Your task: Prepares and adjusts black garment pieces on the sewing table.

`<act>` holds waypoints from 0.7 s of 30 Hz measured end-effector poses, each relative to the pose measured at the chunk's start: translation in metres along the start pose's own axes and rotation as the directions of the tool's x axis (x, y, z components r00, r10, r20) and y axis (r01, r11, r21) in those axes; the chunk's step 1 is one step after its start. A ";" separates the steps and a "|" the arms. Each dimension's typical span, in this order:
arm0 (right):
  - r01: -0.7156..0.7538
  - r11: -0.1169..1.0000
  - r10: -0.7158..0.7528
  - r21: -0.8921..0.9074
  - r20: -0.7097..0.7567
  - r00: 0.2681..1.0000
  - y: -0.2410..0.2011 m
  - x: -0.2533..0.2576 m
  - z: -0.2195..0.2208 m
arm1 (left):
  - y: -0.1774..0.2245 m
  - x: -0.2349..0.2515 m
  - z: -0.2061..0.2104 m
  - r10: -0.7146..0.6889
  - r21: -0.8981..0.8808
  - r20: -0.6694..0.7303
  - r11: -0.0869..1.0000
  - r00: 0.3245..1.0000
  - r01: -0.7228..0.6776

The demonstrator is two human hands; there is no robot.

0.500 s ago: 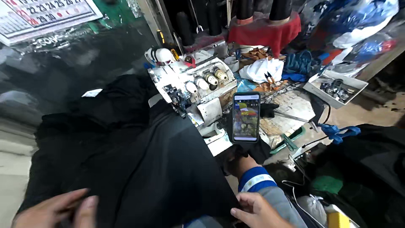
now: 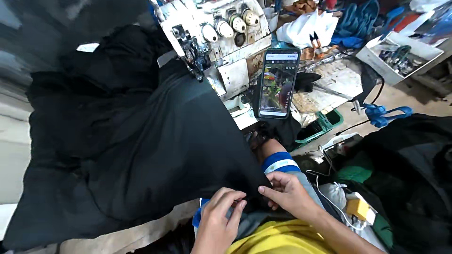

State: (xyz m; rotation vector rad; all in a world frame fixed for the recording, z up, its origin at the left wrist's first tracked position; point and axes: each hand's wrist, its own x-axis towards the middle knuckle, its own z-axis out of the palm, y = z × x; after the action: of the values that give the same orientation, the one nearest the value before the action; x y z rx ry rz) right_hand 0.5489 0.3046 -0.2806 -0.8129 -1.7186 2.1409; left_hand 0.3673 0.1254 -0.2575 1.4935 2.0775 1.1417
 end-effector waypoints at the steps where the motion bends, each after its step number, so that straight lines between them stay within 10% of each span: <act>1: -0.002 1.000 0.001 0.032 0.014 1.000 -0.004 -0.001 -0.001 | 0.002 0.001 0.001 0.021 -0.011 -0.022 1.000 1.000 -0.021; 7: -0.039 0.985 -0.003 0.171 0.237 0.971 -0.014 -0.013 -0.015 | 0.004 0.012 0.032 0.192 0.082 -0.096 0.979 0.977 -0.184; 21: -0.058 0.970 -0.001 0.237 0.240 0.971 -0.005 -0.035 -0.008 | 0.039 -0.005 0.045 0.162 0.209 -0.129 0.969 0.978 -0.133</act>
State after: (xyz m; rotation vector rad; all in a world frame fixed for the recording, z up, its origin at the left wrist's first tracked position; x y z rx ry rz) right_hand 0.5811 0.2938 -0.2679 -0.5342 -1.5110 2.4927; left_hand 0.4241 0.1443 -0.2566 1.7312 2.2688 1.1552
